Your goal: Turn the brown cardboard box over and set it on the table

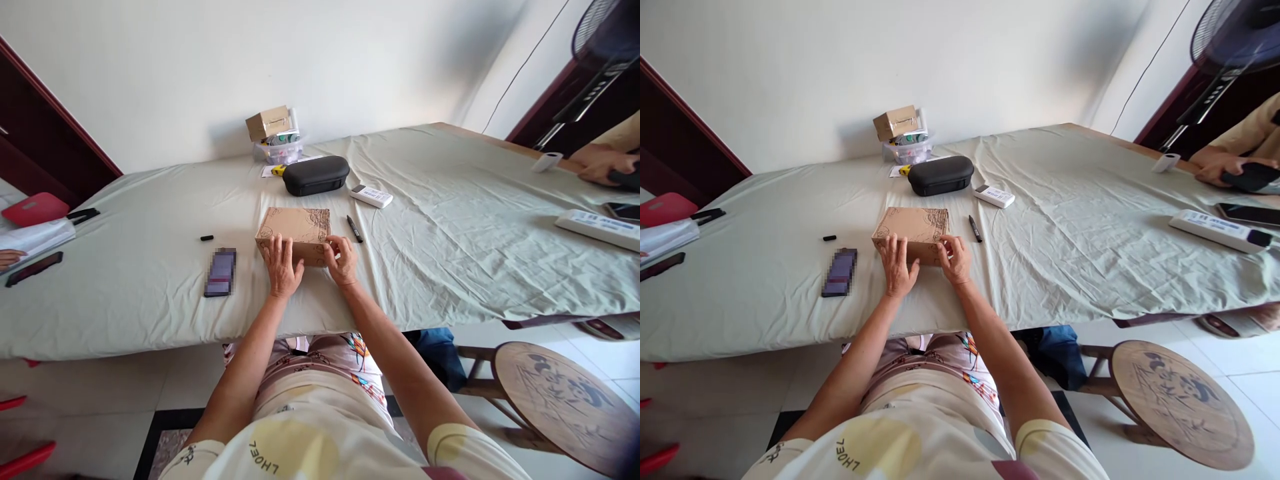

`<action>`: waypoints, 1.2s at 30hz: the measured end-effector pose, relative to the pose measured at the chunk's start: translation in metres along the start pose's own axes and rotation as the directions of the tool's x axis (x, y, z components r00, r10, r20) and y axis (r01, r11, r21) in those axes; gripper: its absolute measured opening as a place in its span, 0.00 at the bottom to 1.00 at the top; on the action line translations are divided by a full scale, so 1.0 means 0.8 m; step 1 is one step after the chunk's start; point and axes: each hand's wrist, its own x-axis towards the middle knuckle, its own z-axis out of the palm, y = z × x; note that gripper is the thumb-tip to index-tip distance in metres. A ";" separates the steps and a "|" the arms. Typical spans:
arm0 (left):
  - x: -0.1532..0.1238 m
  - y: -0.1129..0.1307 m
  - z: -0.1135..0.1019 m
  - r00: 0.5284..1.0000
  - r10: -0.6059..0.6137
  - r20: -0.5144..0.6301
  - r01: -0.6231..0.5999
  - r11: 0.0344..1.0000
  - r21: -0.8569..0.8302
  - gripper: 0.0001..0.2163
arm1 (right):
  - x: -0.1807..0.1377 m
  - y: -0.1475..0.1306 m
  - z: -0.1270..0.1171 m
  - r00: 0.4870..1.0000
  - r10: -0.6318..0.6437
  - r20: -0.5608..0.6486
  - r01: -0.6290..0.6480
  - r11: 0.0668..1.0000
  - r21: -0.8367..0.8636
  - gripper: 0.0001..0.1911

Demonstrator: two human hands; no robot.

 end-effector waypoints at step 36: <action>-0.001 -0.024 0.010 0.974 0.162 -0.159 -0.196 0.954 -0.225 0.21 | -0.013 0.014 0.025 0.994 -0.005 0.108 0.000 0.999 0.051 0.25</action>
